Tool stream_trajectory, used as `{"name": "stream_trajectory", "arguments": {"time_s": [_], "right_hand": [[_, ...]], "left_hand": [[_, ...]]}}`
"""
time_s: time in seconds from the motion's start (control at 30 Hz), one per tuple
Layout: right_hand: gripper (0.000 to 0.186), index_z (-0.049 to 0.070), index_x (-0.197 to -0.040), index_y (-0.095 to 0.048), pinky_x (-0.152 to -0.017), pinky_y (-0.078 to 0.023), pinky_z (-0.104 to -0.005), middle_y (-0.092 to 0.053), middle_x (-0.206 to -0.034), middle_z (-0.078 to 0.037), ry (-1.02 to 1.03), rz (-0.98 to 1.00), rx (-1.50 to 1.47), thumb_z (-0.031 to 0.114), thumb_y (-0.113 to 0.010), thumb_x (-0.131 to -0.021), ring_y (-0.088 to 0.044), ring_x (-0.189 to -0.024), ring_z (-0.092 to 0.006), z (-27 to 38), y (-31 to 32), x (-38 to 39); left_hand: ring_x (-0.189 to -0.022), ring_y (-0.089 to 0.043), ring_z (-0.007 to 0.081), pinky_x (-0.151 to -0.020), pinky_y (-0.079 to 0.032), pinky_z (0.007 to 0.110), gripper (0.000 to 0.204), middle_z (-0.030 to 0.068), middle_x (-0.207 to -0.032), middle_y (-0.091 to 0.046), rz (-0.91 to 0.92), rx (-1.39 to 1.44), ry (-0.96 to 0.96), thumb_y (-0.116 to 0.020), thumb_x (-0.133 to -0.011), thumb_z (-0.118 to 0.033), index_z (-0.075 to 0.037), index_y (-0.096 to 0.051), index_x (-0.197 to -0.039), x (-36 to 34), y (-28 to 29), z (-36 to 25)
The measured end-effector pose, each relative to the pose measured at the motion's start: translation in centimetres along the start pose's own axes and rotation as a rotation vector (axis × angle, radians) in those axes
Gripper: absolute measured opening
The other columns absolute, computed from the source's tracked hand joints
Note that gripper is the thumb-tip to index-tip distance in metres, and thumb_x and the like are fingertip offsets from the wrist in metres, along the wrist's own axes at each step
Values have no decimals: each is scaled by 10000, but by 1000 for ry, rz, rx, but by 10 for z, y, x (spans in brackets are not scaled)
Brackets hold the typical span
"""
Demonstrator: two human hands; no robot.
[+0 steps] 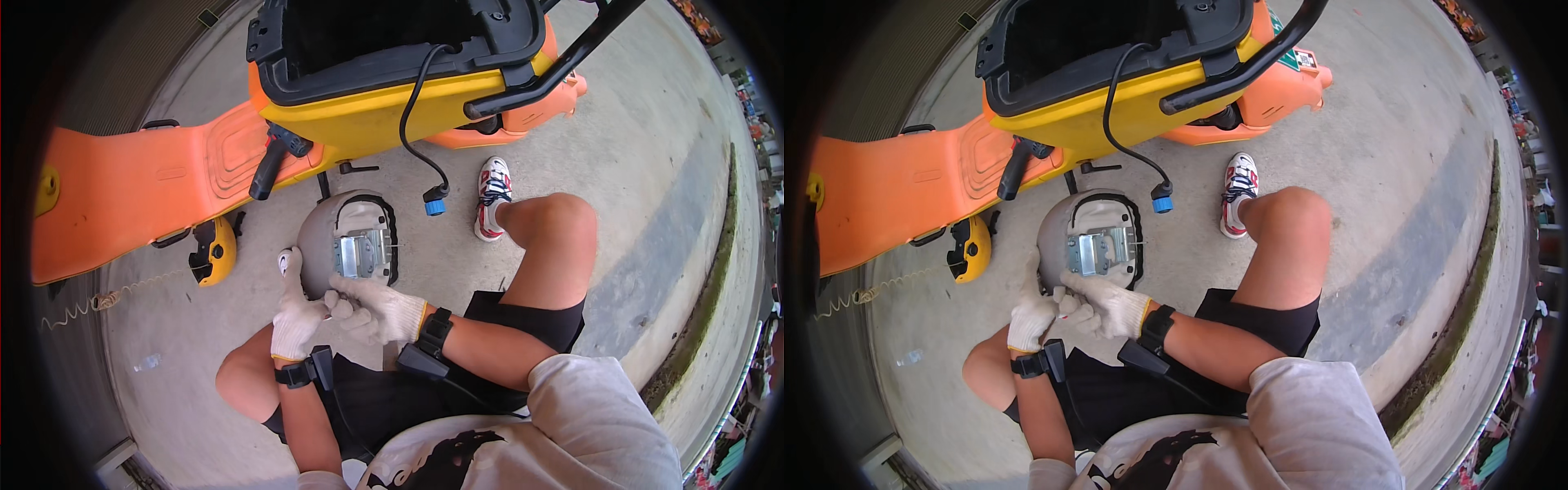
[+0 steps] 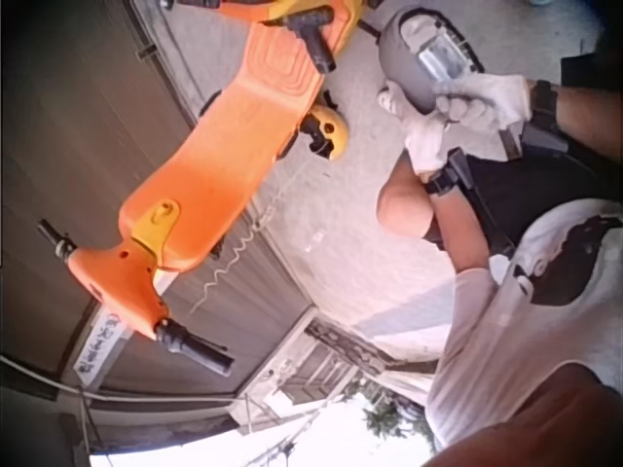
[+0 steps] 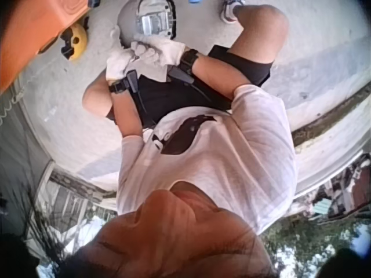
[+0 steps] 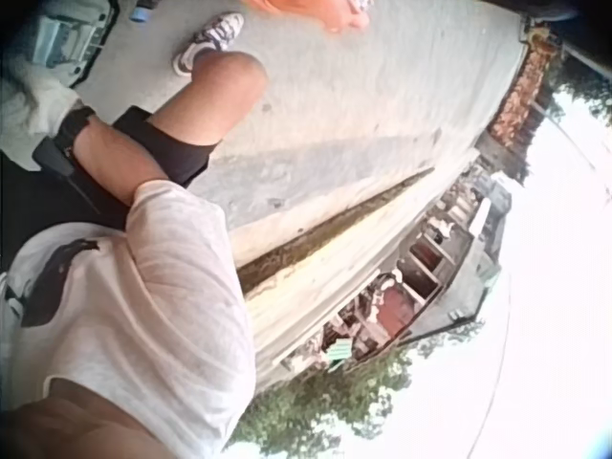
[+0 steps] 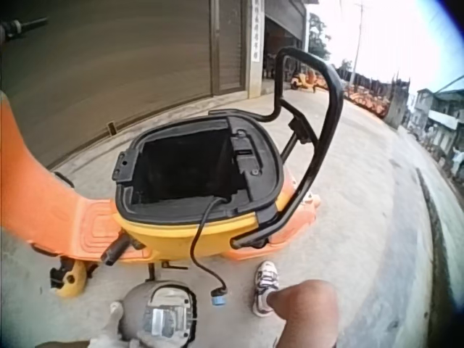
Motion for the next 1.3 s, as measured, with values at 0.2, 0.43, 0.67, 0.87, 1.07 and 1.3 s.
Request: {"name": "stream_trajectory", "arguments": {"time_s": [0.2, 0.43, 0.67, 0.87, 1.07, 1.3], "right_hand": [[254, 69, -978, -674, -385, -417, -219, -672, -718, -19, 128, 5, 210, 297, -570, -1019, -543, -467, -100, 15, 5, 9], [296, 30, -894, -681, -508, -527, -348, -688, -767, -109, 81, -568, 719, 302, -568, -920, -649, -577, -200, 19, 120, -5], [345, 49, -1027, -774, -776, -602, -431, -755, -1071, -171, -146, -1293, 1319, 293, -544, -949, -749, -929, -321, 55, 273, 30], [357, -8, -1056, -743, -790, -602, -446, -736, -1074, -238, -148, -1412, 1587, 252, -519, -959, -747, -941, -325, 42, 389, 23], [413, 7, -1195, -698, -796, -613, -400, -720, -1131, -251, 237, -1689, 366, 273, -604, -892, -715, -1088, -326, 14, 496, 93], [389, 82, -1189, -700, -941, -563, -416, -694, -1228, -219, 91, -1987, 440, 303, -641, -874, -690, -1143, -329, 18, 342, 131]], "left_hand": [[-1113, -648, 245, -882, -562, 336, 1004, 222, -1401, -551, -21, 159, -206, -805, -769, -73, -29, -241, -1599, -3, -8, -7], [-1172, -621, 271, -923, -550, 328, 1020, 224, -1439, -507, -108, 43, -173, -827, -765, -180, 19, -249, -1582, -15, -5, -4], [-1378, -469, 317, -1095, -436, 357, 1038, 256, -1502, -440, 18, 88, 175, -827, -769, -236, 31, -236, -1580, 5, -12, -33], [-1475, -349, 346, -1182, -328, 378, 1043, 283, -1564, -367, -134, -171, -73, -830, -784, -278, 10, -231, -1588, -3, 8, -27], [-1457, -383, 358, -1160, -365, 378, 964, 276, -1573, -364, -28, -202, -155, -778, -811, -246, -13, -256, -1588, -32, -54, -73], [-1434, -413, 306, -1180, -326, 356, 957, 243, -1571, -383, -117, -177, -185, -781, -802, -210, 14, -268, -1578, -19, -27, -77]]}}
Point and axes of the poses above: each hand's wrist, its own x-axis away from the middle knuckle, its own y-axis out of the back of the hand, z = x × y, the point moved 7 cm from there along -x, towards the middle knuckle
